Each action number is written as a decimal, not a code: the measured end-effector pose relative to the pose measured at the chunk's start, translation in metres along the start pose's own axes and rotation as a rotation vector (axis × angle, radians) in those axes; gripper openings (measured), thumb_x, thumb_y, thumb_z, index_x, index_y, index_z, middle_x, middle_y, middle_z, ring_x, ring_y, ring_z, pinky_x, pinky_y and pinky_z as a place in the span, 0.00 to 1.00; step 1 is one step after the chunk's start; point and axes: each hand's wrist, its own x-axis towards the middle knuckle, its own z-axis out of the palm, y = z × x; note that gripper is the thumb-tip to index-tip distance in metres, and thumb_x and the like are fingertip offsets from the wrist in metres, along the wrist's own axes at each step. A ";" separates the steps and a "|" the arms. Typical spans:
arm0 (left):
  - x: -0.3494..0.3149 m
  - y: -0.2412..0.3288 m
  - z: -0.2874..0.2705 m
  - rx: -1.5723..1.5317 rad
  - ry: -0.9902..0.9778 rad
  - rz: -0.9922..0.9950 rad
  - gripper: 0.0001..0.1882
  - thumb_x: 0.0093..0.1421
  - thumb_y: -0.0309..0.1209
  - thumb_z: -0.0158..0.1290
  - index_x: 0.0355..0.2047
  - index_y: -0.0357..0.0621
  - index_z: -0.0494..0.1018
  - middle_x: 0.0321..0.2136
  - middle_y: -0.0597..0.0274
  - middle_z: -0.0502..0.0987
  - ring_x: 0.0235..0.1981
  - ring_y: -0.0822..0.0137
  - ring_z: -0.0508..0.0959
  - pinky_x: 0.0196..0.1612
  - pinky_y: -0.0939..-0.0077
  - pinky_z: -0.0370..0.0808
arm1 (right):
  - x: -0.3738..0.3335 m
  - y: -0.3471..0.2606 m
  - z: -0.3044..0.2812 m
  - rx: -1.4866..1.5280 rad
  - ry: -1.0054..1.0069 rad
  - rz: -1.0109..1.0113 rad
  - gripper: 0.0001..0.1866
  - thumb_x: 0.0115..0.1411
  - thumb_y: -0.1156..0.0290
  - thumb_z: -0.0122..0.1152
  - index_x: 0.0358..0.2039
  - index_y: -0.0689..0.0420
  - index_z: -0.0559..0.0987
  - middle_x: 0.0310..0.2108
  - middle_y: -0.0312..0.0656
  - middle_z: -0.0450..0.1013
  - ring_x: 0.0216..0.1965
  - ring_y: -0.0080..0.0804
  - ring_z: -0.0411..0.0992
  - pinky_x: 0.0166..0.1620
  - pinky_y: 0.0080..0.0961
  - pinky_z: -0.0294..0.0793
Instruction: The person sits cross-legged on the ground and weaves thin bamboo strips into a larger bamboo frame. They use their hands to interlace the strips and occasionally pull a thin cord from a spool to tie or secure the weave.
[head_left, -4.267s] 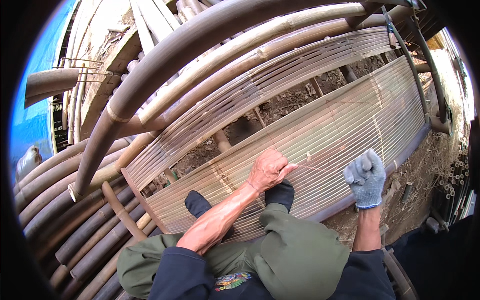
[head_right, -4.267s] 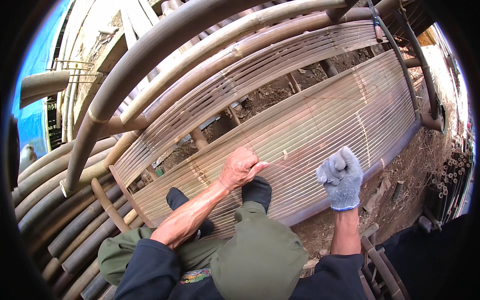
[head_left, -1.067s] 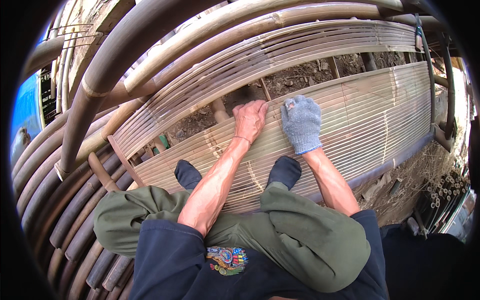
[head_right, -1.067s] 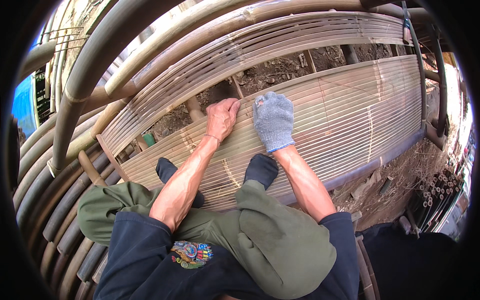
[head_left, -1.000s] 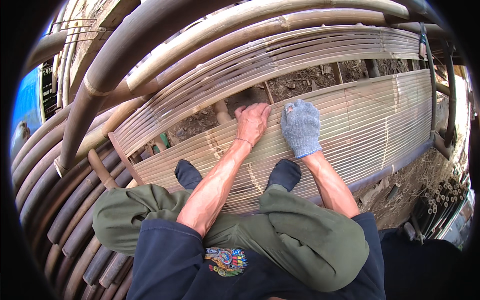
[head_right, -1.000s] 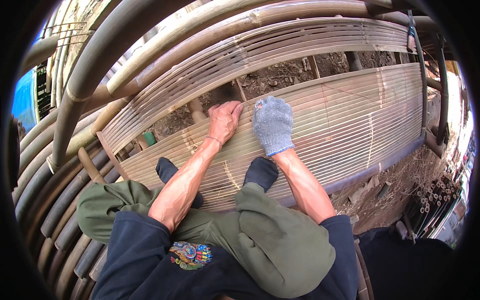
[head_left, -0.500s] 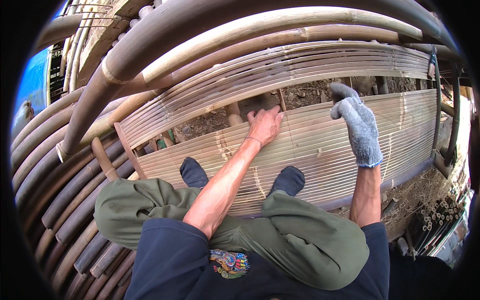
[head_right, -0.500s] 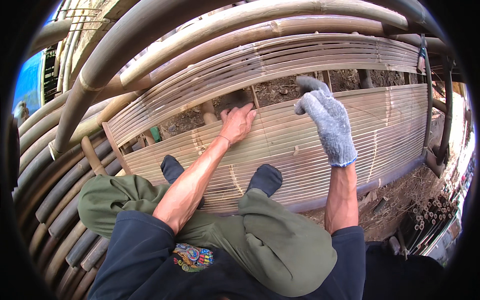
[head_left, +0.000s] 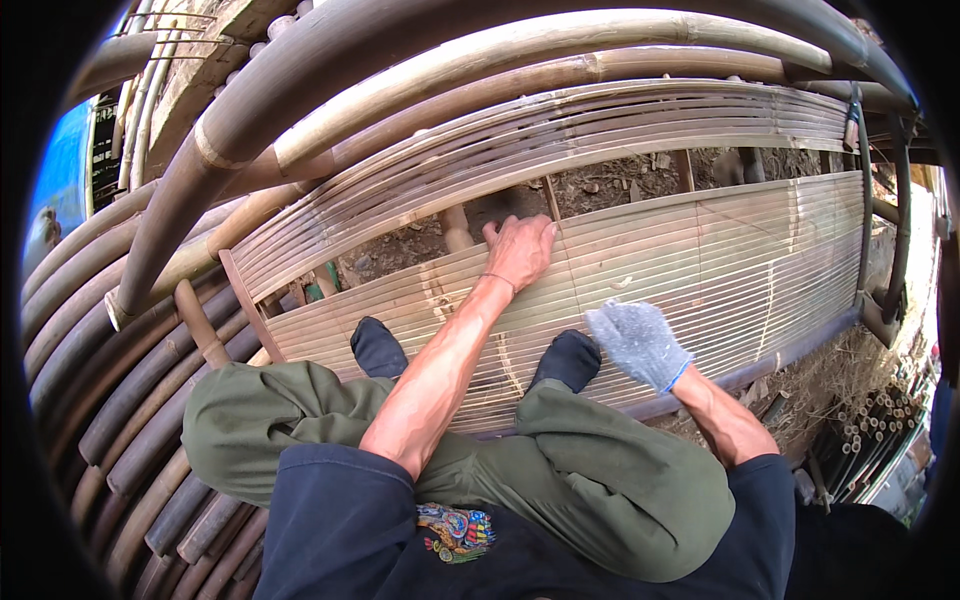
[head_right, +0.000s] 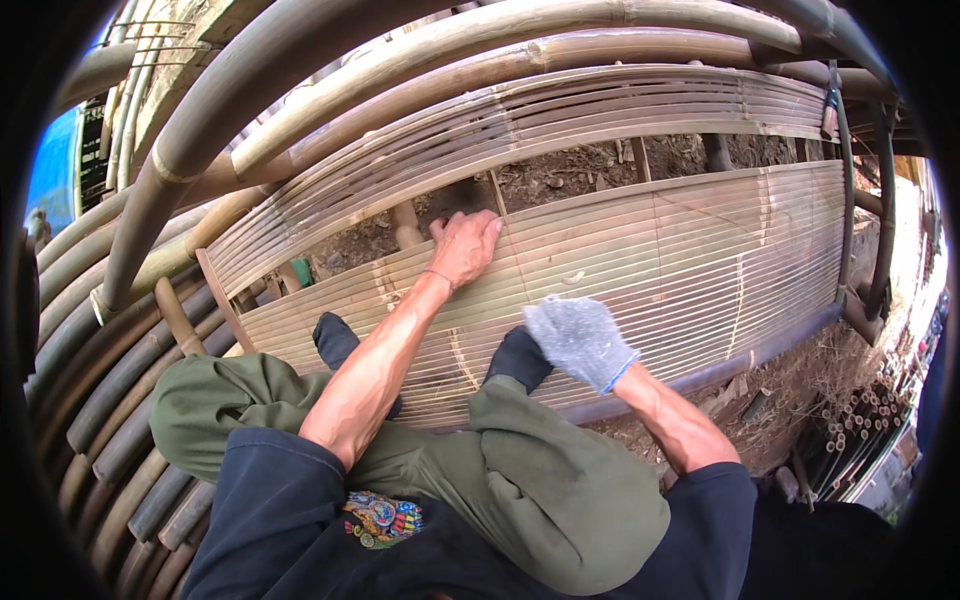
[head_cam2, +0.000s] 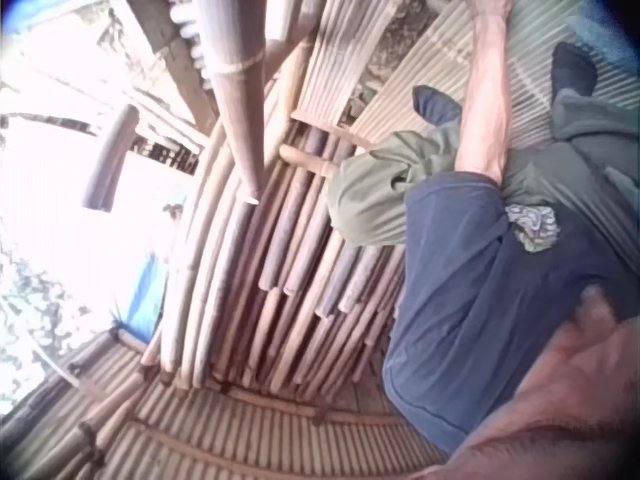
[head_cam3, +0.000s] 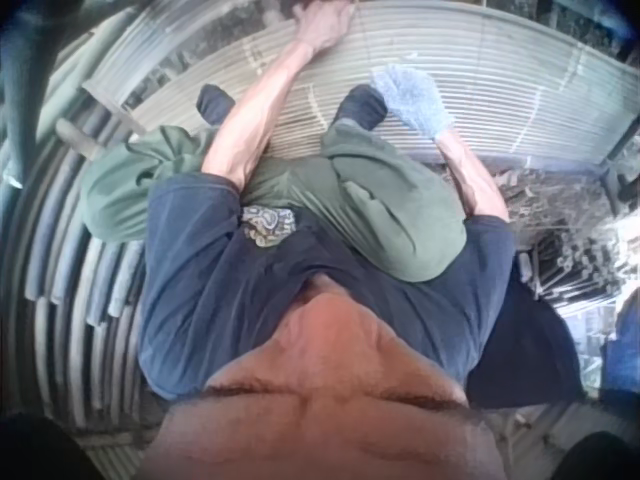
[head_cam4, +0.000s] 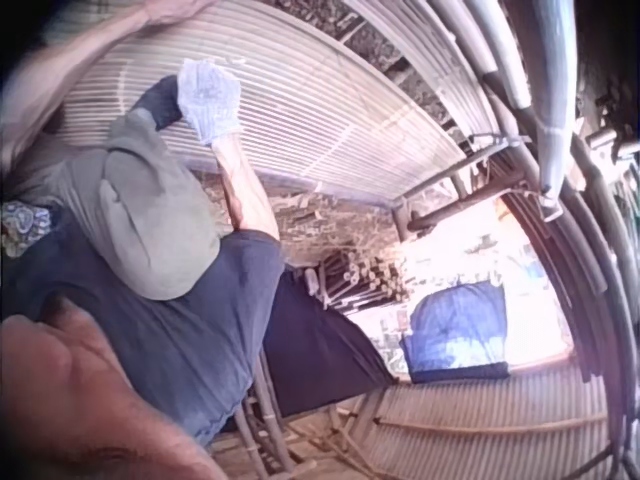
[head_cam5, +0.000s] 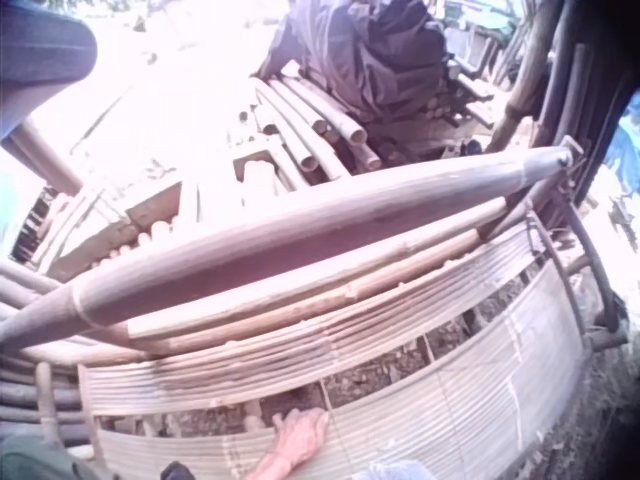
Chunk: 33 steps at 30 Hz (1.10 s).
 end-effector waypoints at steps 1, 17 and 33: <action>-0.001 0.001 -0.001 0.006 0.005 -0.005 0.14 0.67 0.39 0.43 0.35 0.46 0.75 0.34 0.53 0.80 0.39 0.48 0.74 0.50 0.39 0.58 | 0.003 -0.014 0.012 -0.001 0.291 -0.188 0.10 0.61 0.71 0.51 0.39 0.55 0.78 0.28 0.50 0.74 0.30 0.50 0.75 0.33 0.44 0.74; 0.015 0.009 -0.027 0.135 -0.161 -0.173 0.20 0.63 0.47 0.49 0.45 0.46 0.77 0.41 0.46 0.80 0.52 0.45 0.75 0.55 0.41 0.66 | -0.120 0.066 0.080 0.923 0.429 0.780 0.09 0.63 0.68 0.52 0.38 0.60 0.75 0.26 0.48 0.73 0.28 0.39 0.76 0.33 0.35 0.76; 0.168 0.295 -0.208 0.754 0.269 0.592 0.41 0.55 0.58 0.58 0.58 0.41 0.63 0.49 0.41 0.75 0.52 0.49 0.76 0.55 0.56 0.73 | -0.244 0.147 -0.063 0.632 -0.011 1.189 0.50 0.48 0.42 0.70 0.65 0.59 0.64 0.47 0.53 0.76 0.43 0.42 0.77 0.45 0.40 0.79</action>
